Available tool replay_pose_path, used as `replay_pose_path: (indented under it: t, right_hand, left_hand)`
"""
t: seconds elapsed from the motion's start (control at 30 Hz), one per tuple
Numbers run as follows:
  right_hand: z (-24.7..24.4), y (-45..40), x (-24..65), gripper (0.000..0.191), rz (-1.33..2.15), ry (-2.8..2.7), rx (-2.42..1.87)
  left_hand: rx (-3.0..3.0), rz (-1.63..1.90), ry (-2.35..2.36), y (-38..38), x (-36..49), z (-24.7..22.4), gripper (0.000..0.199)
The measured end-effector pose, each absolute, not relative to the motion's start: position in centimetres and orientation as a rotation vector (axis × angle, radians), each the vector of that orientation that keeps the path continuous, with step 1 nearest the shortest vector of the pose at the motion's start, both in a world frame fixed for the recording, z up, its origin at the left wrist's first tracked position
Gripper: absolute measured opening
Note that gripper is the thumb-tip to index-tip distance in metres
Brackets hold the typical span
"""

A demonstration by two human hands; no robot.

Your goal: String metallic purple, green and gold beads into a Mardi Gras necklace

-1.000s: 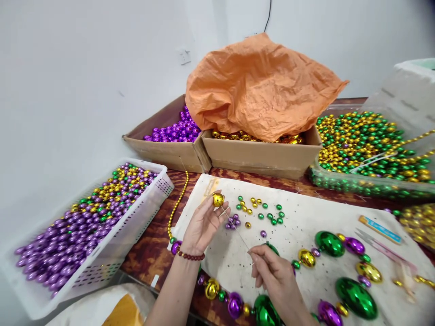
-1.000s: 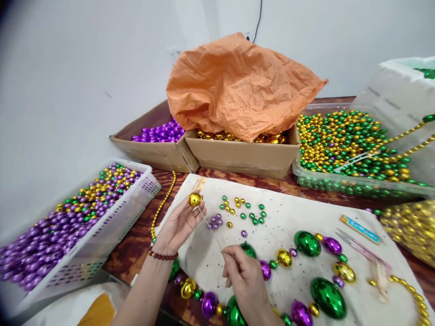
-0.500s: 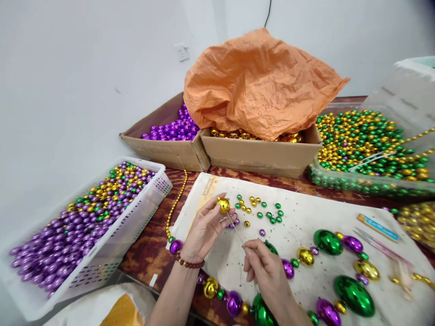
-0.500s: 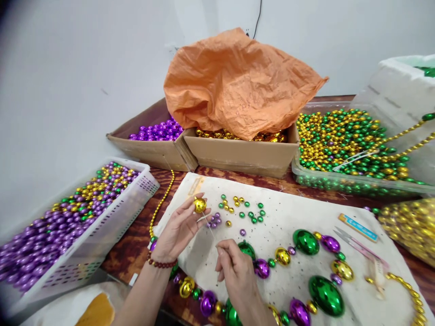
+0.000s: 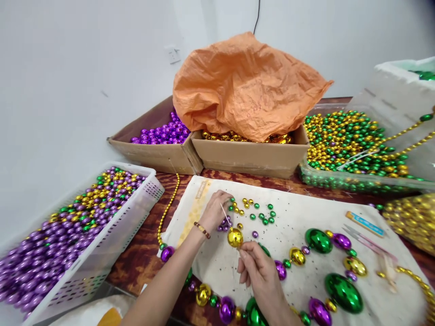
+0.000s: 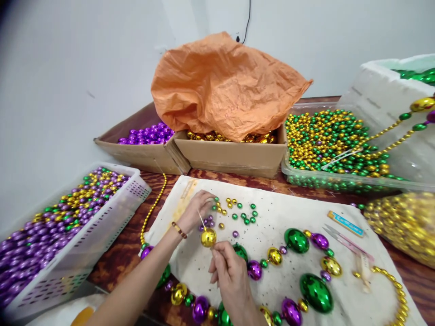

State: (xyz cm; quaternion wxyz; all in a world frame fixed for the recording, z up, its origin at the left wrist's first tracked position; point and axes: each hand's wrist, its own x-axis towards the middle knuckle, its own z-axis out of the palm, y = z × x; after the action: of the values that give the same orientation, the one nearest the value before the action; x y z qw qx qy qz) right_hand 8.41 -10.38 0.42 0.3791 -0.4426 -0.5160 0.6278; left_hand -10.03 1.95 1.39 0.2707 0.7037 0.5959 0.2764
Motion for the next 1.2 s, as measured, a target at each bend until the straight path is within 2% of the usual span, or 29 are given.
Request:
replay_pose_path:
  t: [0.2,0.43,0.63,0.8,1.2]
  right_hand:
    - [0.3,-10.4,8.8,0.031,1.604,-1.311,-1.126]
    - [0.3,-10.4,8.8,0.031,1.625,-1.311,-1.129]
    - [0.5,-10.6,8.6,0.035,1.585,-1.253,-1.145]
    - [0.9,-10.6,8.6,0.035,1.536,-1.221,-1.17]
    - [1.2,-11.1,9.1,0.033,1.513,-1.297,-1.188]
  left_hand:
    - [1.929,0.616,1.532,5.1,-10.0,0.3,0.021]
    - [1.681,0.798,1.539,5.2,-10.8,0.3,0.01]
    - [1.298,0.947,1.35,3.1,-11.6,3.8,0.026]
    - [0.71,1.09,0.896,-0.2,-11.5,6.7,0.023]
    - [0.587,1.14,0.826,-2.4,-10.7,7.8,0.024]
